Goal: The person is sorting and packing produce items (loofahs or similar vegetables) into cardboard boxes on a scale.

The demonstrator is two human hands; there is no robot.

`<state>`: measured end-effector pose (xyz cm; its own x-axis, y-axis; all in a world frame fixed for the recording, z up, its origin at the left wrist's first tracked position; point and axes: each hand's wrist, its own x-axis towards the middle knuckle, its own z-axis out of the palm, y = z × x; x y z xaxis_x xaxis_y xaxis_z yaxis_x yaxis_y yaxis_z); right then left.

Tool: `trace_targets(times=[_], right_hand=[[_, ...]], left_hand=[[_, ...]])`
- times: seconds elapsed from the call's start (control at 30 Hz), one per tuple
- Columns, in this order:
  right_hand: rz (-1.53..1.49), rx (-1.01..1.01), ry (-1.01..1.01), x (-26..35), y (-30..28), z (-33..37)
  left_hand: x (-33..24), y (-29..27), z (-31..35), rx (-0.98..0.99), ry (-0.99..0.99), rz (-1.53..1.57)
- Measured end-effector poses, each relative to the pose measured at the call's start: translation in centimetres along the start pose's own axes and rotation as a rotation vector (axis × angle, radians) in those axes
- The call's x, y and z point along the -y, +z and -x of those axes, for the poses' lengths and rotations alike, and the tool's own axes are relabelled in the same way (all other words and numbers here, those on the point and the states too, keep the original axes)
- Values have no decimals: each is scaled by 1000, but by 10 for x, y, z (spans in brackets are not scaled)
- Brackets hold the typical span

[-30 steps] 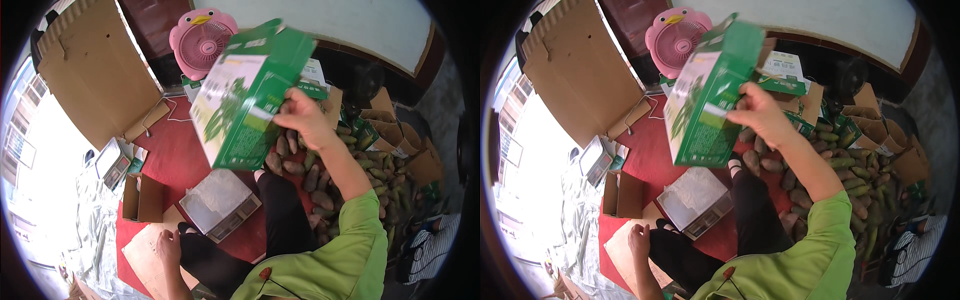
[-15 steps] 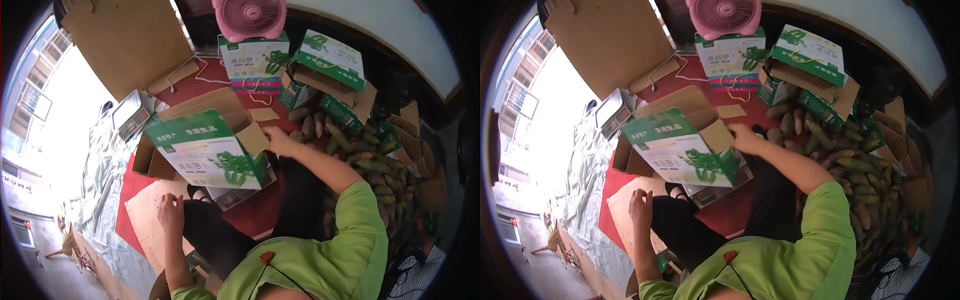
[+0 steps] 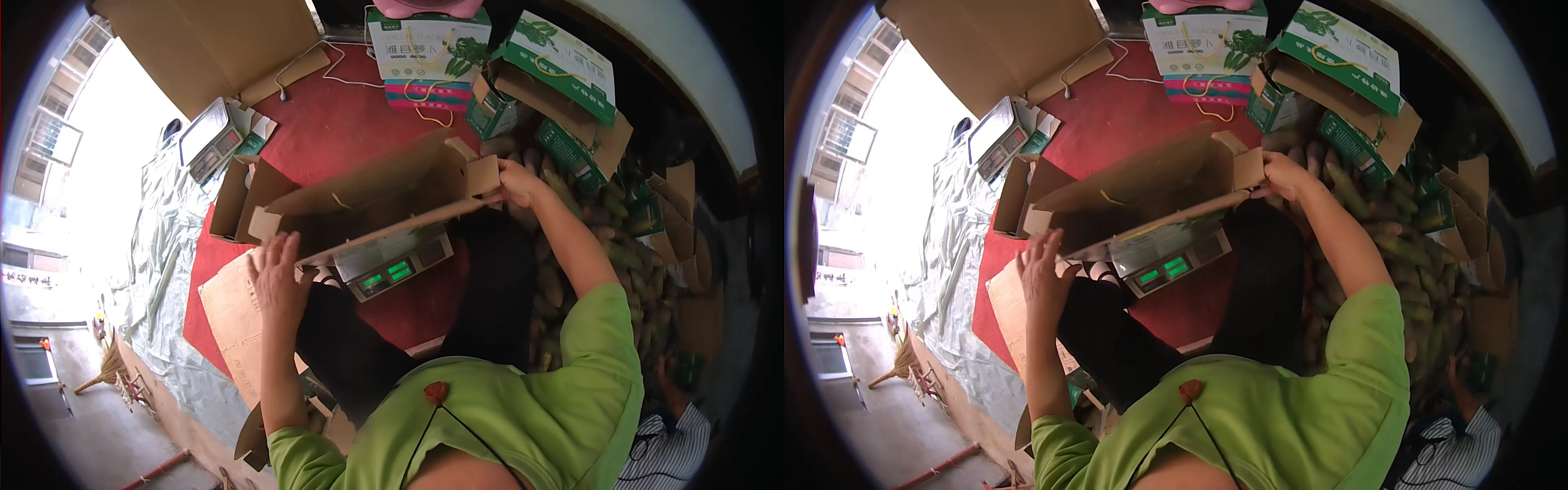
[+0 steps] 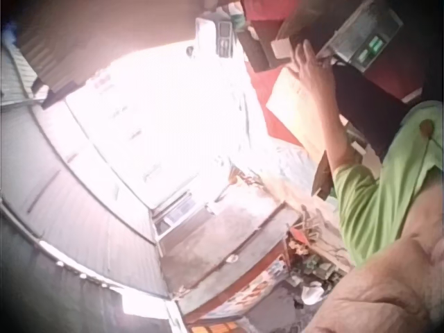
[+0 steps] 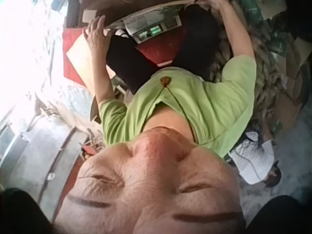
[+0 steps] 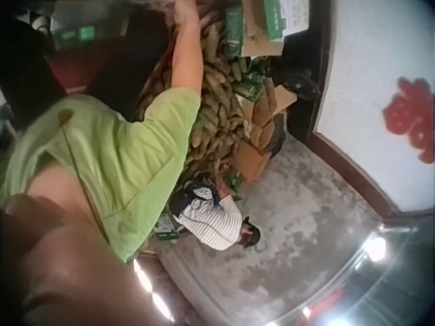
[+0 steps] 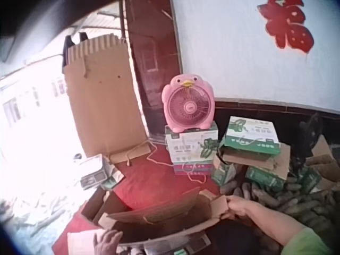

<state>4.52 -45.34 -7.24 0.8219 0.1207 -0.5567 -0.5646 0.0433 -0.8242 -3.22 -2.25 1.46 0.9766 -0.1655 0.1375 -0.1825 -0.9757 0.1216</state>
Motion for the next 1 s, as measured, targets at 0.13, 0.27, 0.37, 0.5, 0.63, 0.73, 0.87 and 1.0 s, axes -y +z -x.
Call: trace_targets(times=[0.13,0.27,0.37,0.5,0.63,0.73,0.87,1.0], right_hand=[[-14,-19,-40,-8,-6,-6],[19,-151,-38,-9,-11,-12],[-58,-325,-211,-10,-14,-9],[43,-462,-315,-16,-21,3],[430,-476,-602,-11,8,26],[498,-391,-577,-10,17,27],[510,-194,-554,-7,31,28],[537,4,-437,-7,37,25]], left_hand=[[-11,13,-11,186,73,168],[-21,24,-13,228,58,164],[-23,33,-9,208,111,171],[-25,34,-8,194,154,119],[-27,32,-7,215,145,106],[-36,30,-7,244,123,85],[-46,32,-2,275,69,31],[-41,39,6,250,54,17]])
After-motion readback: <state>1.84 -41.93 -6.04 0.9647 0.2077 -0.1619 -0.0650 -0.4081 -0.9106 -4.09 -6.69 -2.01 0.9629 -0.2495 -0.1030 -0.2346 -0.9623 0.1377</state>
